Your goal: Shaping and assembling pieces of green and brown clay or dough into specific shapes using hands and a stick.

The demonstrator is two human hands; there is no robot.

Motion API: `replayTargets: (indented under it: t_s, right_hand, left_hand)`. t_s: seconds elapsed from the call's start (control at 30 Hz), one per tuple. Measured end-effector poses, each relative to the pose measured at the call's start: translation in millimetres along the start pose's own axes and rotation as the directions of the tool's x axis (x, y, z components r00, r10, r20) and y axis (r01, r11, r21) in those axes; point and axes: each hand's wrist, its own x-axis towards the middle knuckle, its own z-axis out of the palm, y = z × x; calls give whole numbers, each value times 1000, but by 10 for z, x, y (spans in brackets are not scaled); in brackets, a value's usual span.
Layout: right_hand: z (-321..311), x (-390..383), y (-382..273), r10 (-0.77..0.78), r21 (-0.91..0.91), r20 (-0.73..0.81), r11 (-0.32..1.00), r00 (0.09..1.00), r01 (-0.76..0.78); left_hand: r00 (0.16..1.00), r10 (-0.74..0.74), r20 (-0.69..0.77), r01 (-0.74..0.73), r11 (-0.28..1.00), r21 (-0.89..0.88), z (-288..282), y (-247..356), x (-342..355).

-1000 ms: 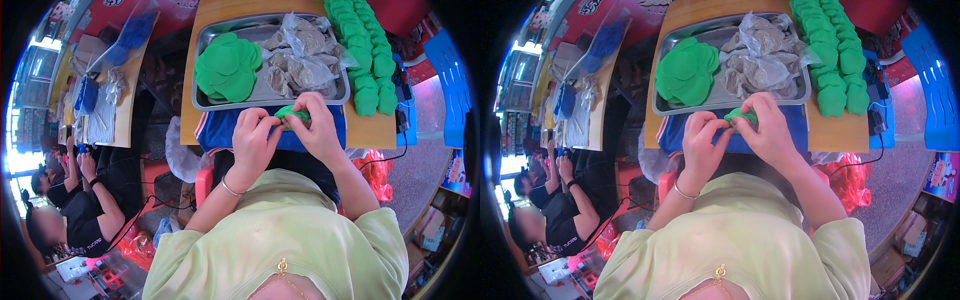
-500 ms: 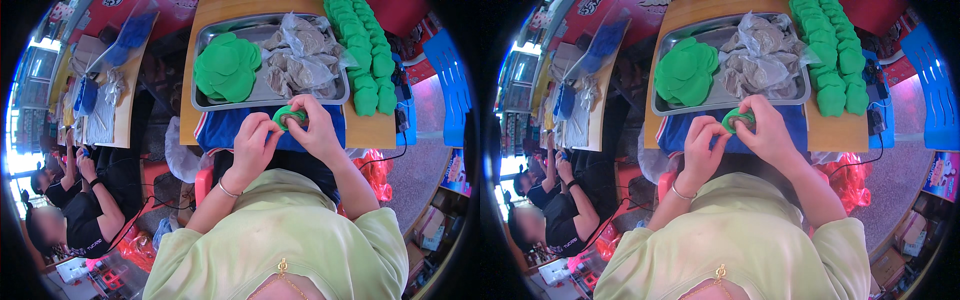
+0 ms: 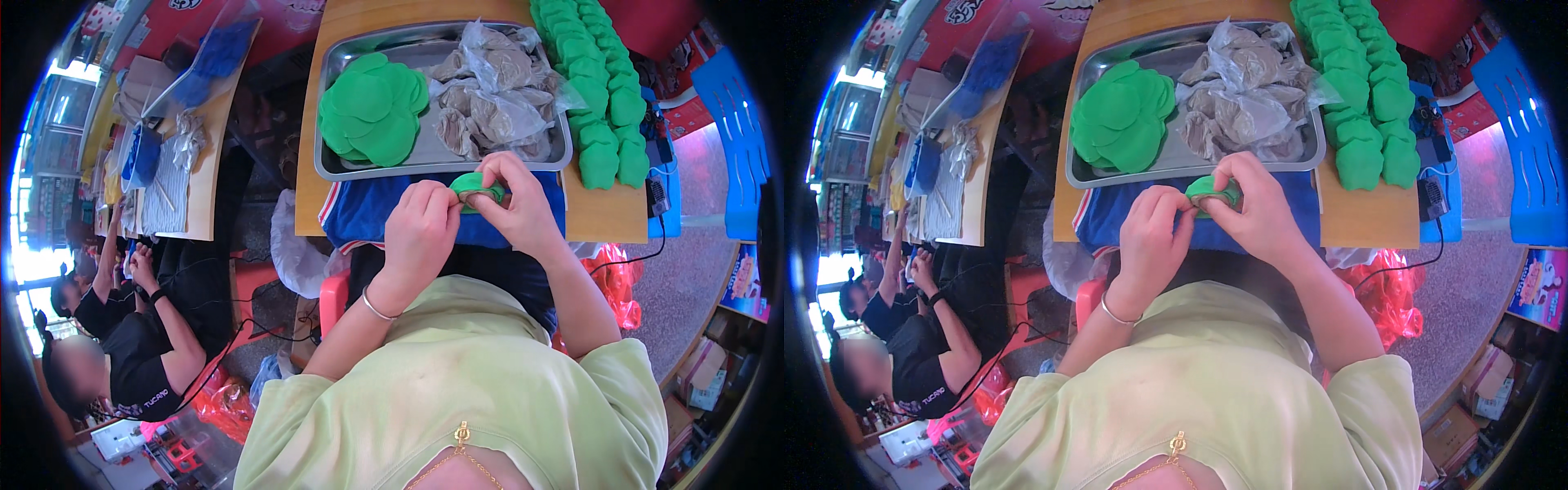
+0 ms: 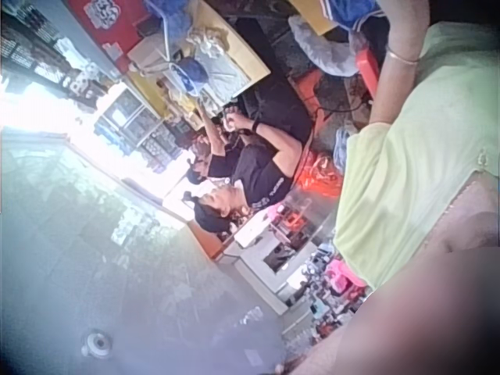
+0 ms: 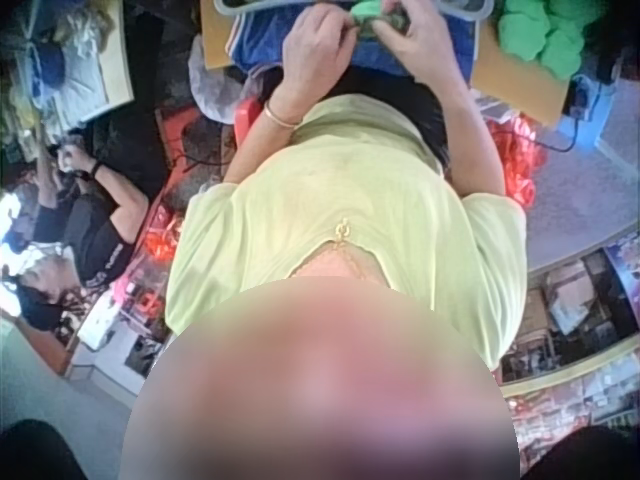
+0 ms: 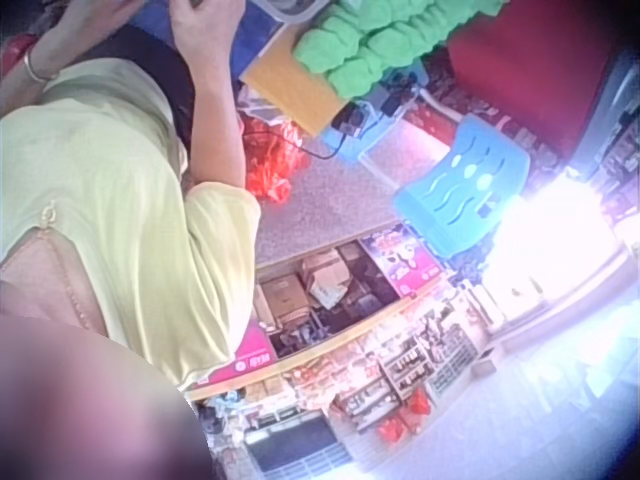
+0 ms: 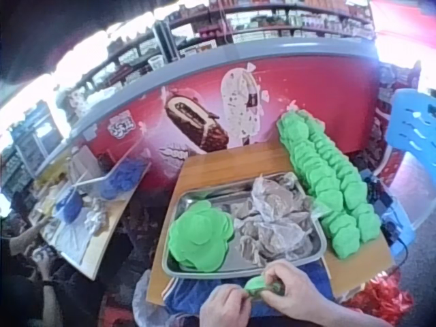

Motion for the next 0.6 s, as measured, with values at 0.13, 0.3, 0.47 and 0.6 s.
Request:
replayTargets:
  t_s: [0.13, 0.3, 0.47, 0.6]
  right_hand:
    - [-14, -7, 27, 158, 223, 57, 961, 986, -167]
    - [-8, 5, 71, 29, 170, 87, 984, 996, -44]
    - [7, 6, 32, 118, 100, 100, 987, 988, -128]
    - [9, -1, -28, 164, 158, 56, 973, 985, -171]
  left_hand:
    - [994, -106, 6, 105, 981, -161, 5, -14, -16]
    - [998, -48, -30, 44, 988, -145, 2, -32, -17]
    - [985, 93, -147, -104, 992, -68, -4, -58, 5]
    - [998, -60, 32, 67, 955, -289, -37, -123, 9]
